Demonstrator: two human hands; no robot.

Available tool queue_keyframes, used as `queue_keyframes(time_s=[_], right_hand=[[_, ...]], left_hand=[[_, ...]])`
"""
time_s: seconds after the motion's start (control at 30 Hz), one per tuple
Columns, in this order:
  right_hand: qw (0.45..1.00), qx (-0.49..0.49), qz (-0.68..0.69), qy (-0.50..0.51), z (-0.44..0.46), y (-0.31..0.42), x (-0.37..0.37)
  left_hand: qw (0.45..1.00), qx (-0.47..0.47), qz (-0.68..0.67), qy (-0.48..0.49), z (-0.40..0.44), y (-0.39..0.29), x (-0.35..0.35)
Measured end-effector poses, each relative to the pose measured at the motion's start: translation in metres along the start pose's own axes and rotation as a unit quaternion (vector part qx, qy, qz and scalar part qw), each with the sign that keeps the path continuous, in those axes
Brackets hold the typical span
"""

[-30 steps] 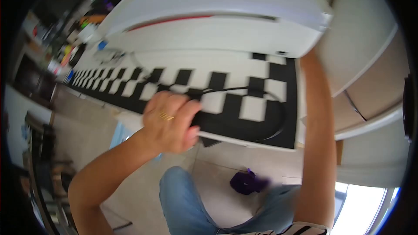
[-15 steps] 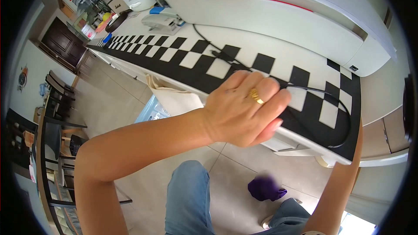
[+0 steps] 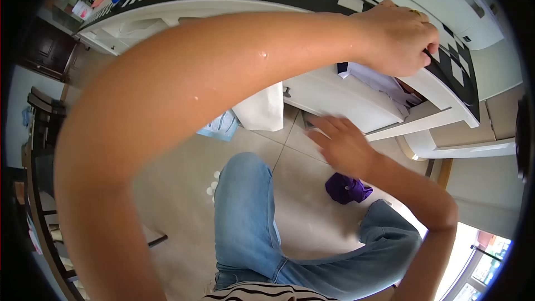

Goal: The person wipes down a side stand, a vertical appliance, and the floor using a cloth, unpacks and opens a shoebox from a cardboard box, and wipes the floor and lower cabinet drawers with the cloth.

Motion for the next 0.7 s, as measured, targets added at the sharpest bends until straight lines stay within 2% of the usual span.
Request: queue_keyframes(time_s=[0.03, 0.07, 0.1, 0.13, 0.2, 0.37, 0.4, 0.43, 0.47, 0.53, 0.63, 0.7], right_hand=[[0.997, -0.032, -0.036, -0.060, 0.046, 0.007, -0.011], [0.979, -0.052, -0.118, -0.160, 0.088, 0.014, -0.031], [0.968, -0.035, -0.063, -0.240, 0.127, 0.009, -0.040], [0.900, -0.018, 0.362, -0.244, 0.156, -0.009, -0.051], [0.868, -0.047, 0.360, -0.339, 0.161, 0.011, -0.085], [0.892, -0.027, 0.323, -0.316, 0.173, 0.002, -0.041], [0.960, 0.080, 0.230, -0.136, 0.161, 0.008, -0.040], [0.973, 0.186, 0.125, 0.051, 0.120, 0.011, -0.036], [0.986, 0.118, 0.107, -0.038, 0.085, 0.019, -0.045], [0.968, 0.171, 0.179, -0.039, 0.021, 0.019, -0.066], [0.941, 0.260, 0.215, -0.033, -0.070, 0.016, -0.103], [0.853, 0.411, 0.319, -0.047, -0.127, 0.011, -0.124]], left_hand=[[0.999, 0.018, -0.041, -0.008, -0.001, 0.002, -0.001], [0.998, -0.005, -0.061, 0.005, -0.002, 0.004, -0.008], [0.998, -0.001, -0.060, 0.005, -0.003, 0.004, -0.010], [0.998, 0.002, -0.061, 0.004, -0.004, 0.004, -0.009], [0.998, 0.014, -0.068, 0.001, -0.003, 0.003, -0.010], [0.995, 0.016, -0.098, 0.000, -0.006, 0.005, -0.014], [0.995, 0.022, -0.101, -0.007, -0.006, 0.005, -0.016], [0.994, 0.030, -0.100, -0.013, -0.007, 0.005, -0.016], [0.994, 0.042, -0.100, -0.019, -0.007, 0.004, -0.016], [0.993, 0.065, -0.088, -0.036, -0.008, 0.002, -0.016], [0.993, 0.078, -0.080, -0.048, -0.007, -0.002, -0.019], [0.993, 0.056, -0.103, -0.029, -0.004, -0.001, -0.018]])
Point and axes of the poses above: each hand's wrist, its own z-axis towards the middle knuckle, its own x-axis out of the palm, y = z × x, the point moved 7 cm from there along z, towards the middle knuckle, and after that the axes turned 7 degrees about y, right-handed, at the moved point
